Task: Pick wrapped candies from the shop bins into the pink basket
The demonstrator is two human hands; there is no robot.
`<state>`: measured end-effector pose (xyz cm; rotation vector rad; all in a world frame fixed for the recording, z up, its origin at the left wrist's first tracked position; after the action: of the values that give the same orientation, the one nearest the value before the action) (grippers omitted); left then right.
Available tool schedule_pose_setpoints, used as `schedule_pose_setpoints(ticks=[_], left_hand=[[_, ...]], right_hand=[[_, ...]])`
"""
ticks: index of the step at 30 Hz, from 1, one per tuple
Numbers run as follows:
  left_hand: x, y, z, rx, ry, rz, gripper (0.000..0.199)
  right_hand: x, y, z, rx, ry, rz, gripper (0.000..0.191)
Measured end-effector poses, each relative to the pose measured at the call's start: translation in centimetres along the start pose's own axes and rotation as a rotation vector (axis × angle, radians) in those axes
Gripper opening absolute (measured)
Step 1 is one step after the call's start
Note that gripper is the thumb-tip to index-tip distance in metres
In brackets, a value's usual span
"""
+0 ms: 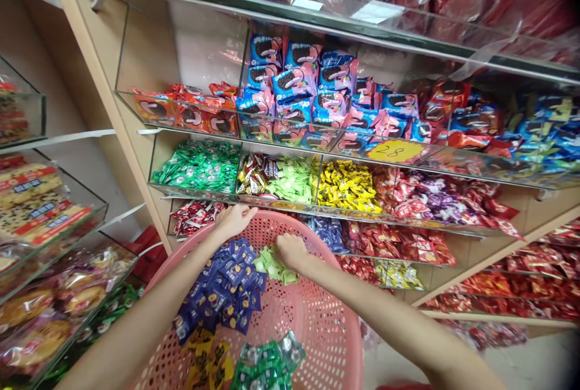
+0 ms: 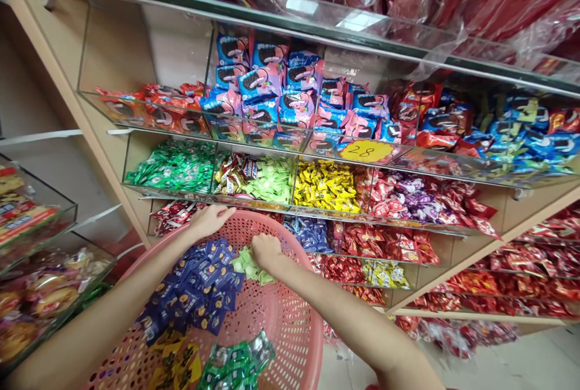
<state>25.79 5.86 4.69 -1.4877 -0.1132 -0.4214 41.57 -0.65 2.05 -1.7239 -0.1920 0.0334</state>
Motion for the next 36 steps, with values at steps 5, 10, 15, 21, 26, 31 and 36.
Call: schedule_pose_setpoints(ticks=[5,10,15,21,26,31,36], left_hand=[[0.0,0.1,0.4,0.015,0.017,-0.002,0.056],[-0.4,0.5,0.4,0.001,0.013,-0.018,0.058],[-0.5,1.9,0.2,-0.047,0.039,-0.028,0.055],[-0.2,2.6,0.5,-0.047,0.052,-0.026,0.056],[-0.4,2.7,0.4,-0.052,0.04,-0.044,0.058],[-1.0,2.7,0.1,-0.05,0.019,-0.046,0.058],[-1.0,2.5,0.0,-0.052,0.004,-0.032,0.056]], right_hand=[[0.7,-1.3,-0.8,0.133,-0.027,0.006,0.024],[3.1,-2.3,-2.5,0.603,0.023,0.364,0.037],[5.6,-0.9,-3.6,0.964,0.089,0.754,0.04],[6.3,-0.3,-3.7,1.011,0.101,0.864,0.039],[6.2,-0.3,-3.7,1.009,0.093,0.875,0.039],[6.0,0.0,-3.3,1.003,0.078,0.866,0.039],[5.9,0.5,-2.9,1.003,0.07,0.875,0.038]])
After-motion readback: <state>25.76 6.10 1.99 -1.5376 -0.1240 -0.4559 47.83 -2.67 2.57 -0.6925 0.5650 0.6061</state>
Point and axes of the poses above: each hand's wrist, its own z-axis towards the middle knuckle, its own y-axis out of the palm, x = y × z, the point moved 1 cm from there along z, towards the middle knuckle, and after that the axes turned 3 degrees about -z, right-handed, at the moved point
